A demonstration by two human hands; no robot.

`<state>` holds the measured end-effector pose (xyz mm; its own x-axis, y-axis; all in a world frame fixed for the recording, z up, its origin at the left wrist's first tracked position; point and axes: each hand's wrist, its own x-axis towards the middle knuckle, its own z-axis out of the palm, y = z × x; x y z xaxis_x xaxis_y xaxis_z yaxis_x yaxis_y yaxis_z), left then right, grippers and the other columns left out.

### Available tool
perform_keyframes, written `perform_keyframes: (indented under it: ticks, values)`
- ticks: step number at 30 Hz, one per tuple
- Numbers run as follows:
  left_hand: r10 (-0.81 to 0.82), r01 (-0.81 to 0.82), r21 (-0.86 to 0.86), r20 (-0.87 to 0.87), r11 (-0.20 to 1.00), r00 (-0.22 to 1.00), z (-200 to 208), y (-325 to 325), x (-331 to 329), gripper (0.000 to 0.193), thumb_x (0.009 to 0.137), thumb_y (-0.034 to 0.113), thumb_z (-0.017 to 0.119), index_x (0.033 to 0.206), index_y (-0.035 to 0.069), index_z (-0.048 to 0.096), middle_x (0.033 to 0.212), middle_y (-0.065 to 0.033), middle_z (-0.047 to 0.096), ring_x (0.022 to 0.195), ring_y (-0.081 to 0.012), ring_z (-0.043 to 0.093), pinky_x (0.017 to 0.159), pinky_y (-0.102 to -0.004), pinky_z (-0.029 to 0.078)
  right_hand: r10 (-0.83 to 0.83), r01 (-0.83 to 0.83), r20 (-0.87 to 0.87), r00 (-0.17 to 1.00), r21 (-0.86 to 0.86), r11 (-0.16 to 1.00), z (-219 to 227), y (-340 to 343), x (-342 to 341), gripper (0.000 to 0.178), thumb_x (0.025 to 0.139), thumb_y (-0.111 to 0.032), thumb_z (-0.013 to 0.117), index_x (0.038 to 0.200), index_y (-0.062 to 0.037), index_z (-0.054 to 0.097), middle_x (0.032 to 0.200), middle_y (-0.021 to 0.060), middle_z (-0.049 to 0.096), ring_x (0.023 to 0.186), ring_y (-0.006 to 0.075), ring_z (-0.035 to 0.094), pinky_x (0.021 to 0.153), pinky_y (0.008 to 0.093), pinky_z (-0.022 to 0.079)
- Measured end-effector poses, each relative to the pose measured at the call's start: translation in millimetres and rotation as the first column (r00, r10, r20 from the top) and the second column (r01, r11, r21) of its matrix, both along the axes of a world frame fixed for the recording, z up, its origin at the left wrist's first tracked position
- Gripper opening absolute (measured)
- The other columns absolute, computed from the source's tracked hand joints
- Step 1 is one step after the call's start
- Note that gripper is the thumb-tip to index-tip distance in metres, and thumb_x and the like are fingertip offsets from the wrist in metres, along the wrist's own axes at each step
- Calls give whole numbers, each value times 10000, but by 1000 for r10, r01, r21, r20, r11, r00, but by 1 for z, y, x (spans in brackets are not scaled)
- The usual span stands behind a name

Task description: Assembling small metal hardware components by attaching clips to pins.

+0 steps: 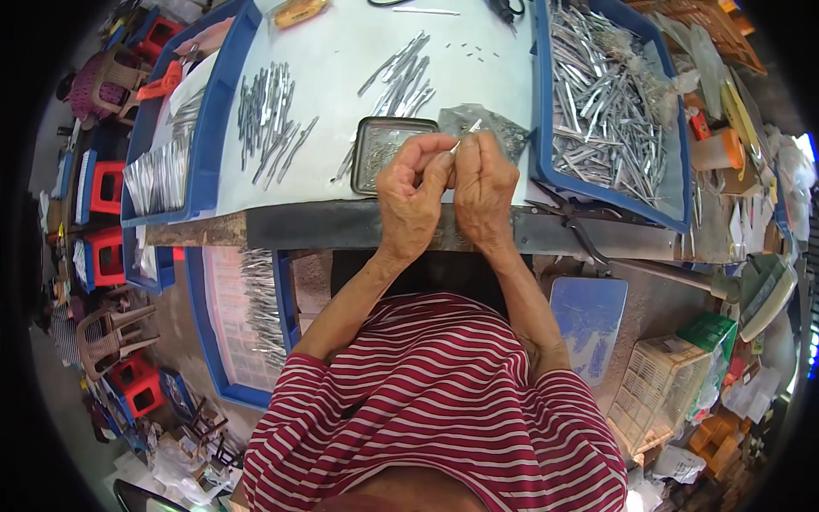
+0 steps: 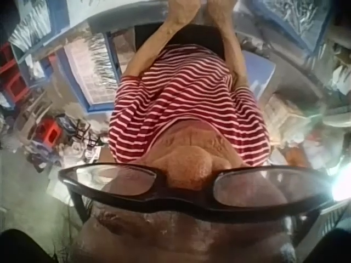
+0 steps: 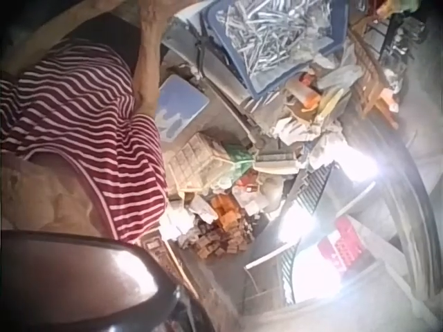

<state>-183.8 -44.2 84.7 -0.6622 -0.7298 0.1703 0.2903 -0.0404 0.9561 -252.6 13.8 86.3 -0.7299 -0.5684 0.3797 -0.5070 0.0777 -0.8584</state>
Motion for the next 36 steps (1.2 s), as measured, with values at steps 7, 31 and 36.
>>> perform_keyframes:
  ticks: [7, 31, 36]
  values:
    - [-8, 33, -126, 193, 992, 981, 11, -51, 32, 130, 836, 53, 474, 932, 30, 559, 668, -2, 544, 557, -43, 471, 478, -195, 379, 102, -99, 174, 979, -28, 995, 4, 4, -6, 210, 892, -192, 452, 801, -21, 531, 666, -18, 464, 571, 50, 361, 511, 193, 302]
    - [415, 214, -831, 459, 513, 786, -25, -167, -14, 143, 745, 96, 545, 868, 28, 567, 822, -164, 583, 780, -320, 554, 681, -399, 445, -14, 14, 2, 1000, 35, 999, -20, 17, -19, 47, 815, -40, 525, 815, 6, 515, 595, 54, 457, 504, 106, 407, 465, 249, 349]
    - [412, 305, -794, 551, 525, 725, -27, -169, -38, 174, 746, 83, 532, 898, 2, 559, 790, -201, 585, 751, -338, 579, 671, -413, 463, -39, 40, -33, 999, 30, 999, -18, 20, -20, 32, 792, -22, 533, 794, 0, 510, 614, 71, 476, 496, 132, 432, 464, 269, 358]
